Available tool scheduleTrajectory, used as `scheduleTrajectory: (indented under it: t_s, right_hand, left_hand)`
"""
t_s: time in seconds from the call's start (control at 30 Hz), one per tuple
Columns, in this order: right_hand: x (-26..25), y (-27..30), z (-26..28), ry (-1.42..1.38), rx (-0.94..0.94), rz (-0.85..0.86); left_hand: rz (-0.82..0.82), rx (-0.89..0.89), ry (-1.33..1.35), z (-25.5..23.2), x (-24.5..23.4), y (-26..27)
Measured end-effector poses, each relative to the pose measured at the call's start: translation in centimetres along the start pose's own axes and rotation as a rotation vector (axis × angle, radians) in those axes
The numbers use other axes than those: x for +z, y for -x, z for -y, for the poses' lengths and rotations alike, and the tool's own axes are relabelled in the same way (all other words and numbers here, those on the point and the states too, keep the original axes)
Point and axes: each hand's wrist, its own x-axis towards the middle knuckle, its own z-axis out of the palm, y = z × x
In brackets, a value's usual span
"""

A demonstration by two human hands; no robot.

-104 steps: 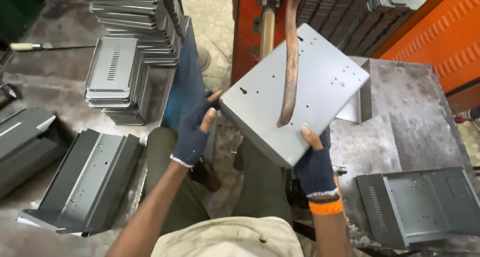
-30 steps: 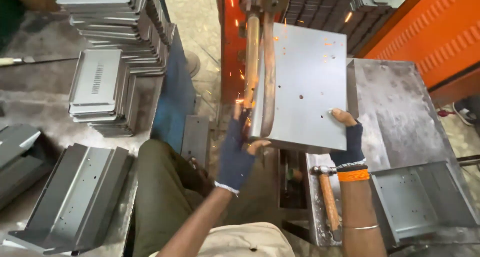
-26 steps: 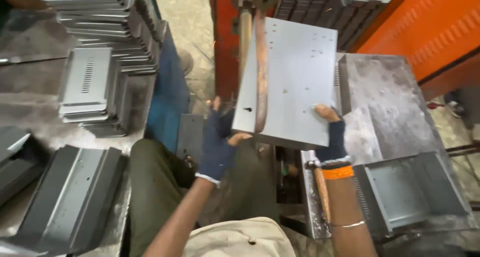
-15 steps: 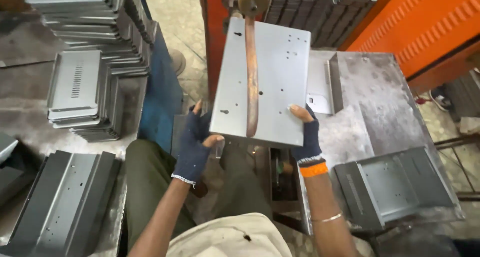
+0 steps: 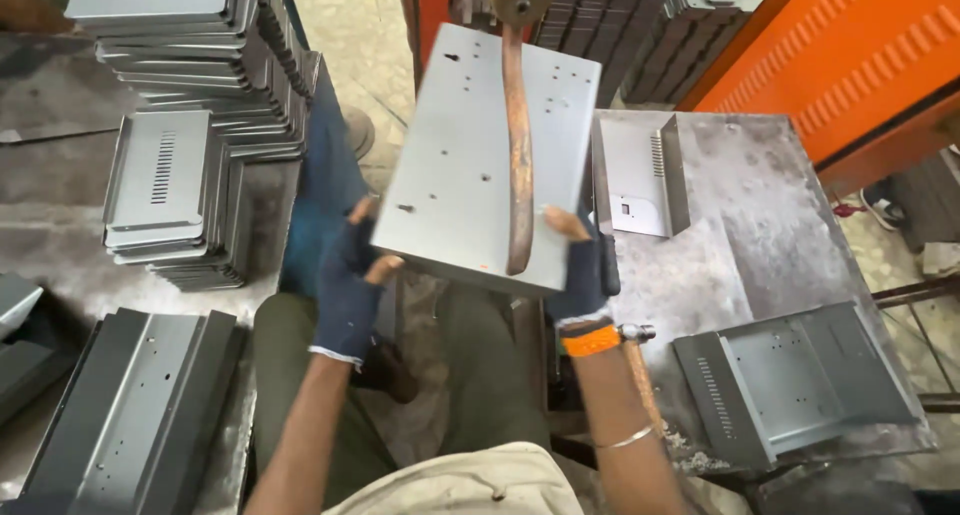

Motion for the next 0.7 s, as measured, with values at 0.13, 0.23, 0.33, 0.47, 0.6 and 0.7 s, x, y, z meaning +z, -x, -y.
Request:
scheduleTrajectory:
  t_s: [0.13,0.23,0.33,0.47,0.6,0.7]
  right_hand:
    - [0.2,-3.9,-4.0,-0.241,-0.099,0.042]
    - [-3.6,-7.1,-5.9,0.021,-0.260,0.146]
    - [-12.3,-9.9,-8.7,0.052,-0.368,0.100]
    - [-12.4,-1.3,-8.8,-0.028,-0.586,-0.360]
    - [-3.7,6.6,-4.9,0.303,-0.247,-0.435]
    - [-0.6,8.1,-2.0,0.979,-0.371,-0.640]
  left_hand:
    - [0.014,-0.021,-0.109,-0.2,-2.4,-0.4]
    - [-0.031,-0.039,-0.185,-0.7,-2.0,-0.2]
    - [-0.020,-0.046,-0.041,0.2,1.2,-0.4]
    - [-0.160,-0.101,0.136,-0.7,9.2,2.5]
    - [-0.288,-0.379,0.145,2.2,12.6,4.5]
    - [-0.349,-0.342,-0.134,-0.9,11.5,1.8]
